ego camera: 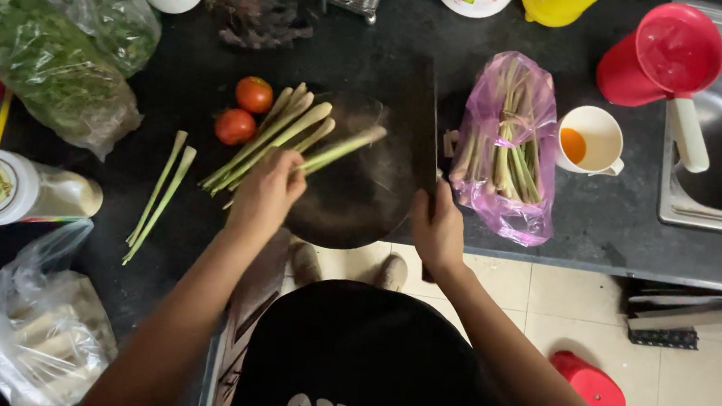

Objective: Trimming and preparing stalks of lemongrass on a cutting board using a kitchen knife.

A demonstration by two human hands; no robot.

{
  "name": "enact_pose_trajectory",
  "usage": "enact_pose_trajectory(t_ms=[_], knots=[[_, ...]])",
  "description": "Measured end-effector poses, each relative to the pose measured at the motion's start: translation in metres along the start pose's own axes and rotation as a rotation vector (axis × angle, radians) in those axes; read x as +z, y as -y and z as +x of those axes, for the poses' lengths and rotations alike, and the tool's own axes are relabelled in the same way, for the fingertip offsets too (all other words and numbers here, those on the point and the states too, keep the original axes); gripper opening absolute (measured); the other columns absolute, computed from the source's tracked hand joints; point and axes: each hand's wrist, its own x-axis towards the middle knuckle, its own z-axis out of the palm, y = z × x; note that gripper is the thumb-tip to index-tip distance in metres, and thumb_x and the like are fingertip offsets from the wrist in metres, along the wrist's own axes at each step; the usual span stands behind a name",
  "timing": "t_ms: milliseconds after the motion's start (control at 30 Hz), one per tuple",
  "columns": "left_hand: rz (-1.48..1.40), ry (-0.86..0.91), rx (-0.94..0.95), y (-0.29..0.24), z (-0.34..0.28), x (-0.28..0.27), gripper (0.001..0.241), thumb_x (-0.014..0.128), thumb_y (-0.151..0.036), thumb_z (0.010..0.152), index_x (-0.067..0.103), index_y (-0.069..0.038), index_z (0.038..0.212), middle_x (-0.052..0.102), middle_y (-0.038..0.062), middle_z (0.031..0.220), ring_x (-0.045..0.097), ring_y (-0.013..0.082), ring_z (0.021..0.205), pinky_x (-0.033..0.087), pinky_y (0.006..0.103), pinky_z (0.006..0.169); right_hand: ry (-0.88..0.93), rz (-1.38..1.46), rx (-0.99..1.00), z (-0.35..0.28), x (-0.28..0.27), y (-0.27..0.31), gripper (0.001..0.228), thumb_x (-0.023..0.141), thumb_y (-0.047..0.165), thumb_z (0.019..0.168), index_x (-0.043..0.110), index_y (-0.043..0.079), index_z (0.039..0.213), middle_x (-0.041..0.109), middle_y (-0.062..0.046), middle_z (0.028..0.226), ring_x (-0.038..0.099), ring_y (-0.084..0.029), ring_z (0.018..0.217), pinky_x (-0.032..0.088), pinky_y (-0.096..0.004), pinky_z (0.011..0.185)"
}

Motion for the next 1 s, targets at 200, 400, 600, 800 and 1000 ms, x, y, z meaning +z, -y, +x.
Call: enact_pose_trajectory(t_ms=[200, 400, 600, 800, 1000], knots=[[-0.260, 0.011, -0.032, 0.004, -0.033, 0.078, 0.010, 0.072, -0.007, 0.089, 0.064, -0.004, 0.094, 0.066, 0.016, 0.093, 0.065, 0.0385, 0.091, 0.053, 0.0452, 0.079, 0.028, -0.228, -0.146, 0.015, 0.013, -0.019, 0.020, 0.058, 0.015, 0.104, 0.055, 0.002, 0.118, 0.067, -0.030, 0.082, 0.064, -0.051, 0.075, 0.049, -0.058, 0.064], [-0.231, 0.032, -0.073, -0.006, -0.034, 0.068, 0.008, 0.072, -0.007, 0.091, 0.066, -0.003, 0.095, 0.065, 0.016, 0.093, 0.064, 0.0401, 0.091, 0.052, 0.0466, 0.079, -0.031, -0.221, -0.189, 0.025, 0.019, -0.014, 0.018, 0.054, 0.019, 0.106, 0.054, 0.003, 0.114, 0.068, -0.031, 0.087, 0.065, -0.052, 0.080, 0.052, -0.058, 0.065], [-0.226, 0.052, -0.080, -0.011, -0.032, 0.062, 0.013, 0.072, -0.007, 0.089, 0.066, -0.002, 0.099, 0.066, 0.017, 0.098, 0.064, 0.0400, 0.094, 0.052, 0.0455, 0.081, 0.272, -0.439, 0.127, 0.035, 0.030, -0.005, 0.028, 0.051, 0.027, 0.104, 0.050, 0.004, 0.121, 0.070, -0.030, 0.087, 0.067, -0.051, 0.078, 0.055, -0.058, 0.067], [-0.266, -0.085, 0.040, -0.009, -0.035, 0.060, 0.015, 0.069, -0.007, 0.097, 0.061, -0.001, 0.107, 0.064, 0.018, 0.105, 0.063, 0.0400, 0.101, 0.052, 0.0446, 0.088, 0.132, -0.350, -0.024, 0.032, 0.025, 0.009, 0.030, 0.051, 0.024, 0.102, 0.052, 0.007, 0.127, 0.070, -0.031, 0.095, 0.066, -0.053, 0.082, 0.052, -0.062, 0.072], [-0.177, 0.048, -0.081, -0.005, -0.044, 0.068, 0.012, 0.068, -0.006, 0.093, 0.062, -0.003, 0.102, 0.065, 0.018, 0.103, 0.063, 0.0416, 0.100, 0.052, 0.0461, 0.086, 0.263, -0.427, 0.077, 0.036, 0.048, -0.032, 0.038, 0.050, 0.026, 0.102, 0.049, 0.007, 0.135, 0.069, -0.033, 0.090, 0.066, -0.053, 0.081, 0.052, -0.062, 0.072]])
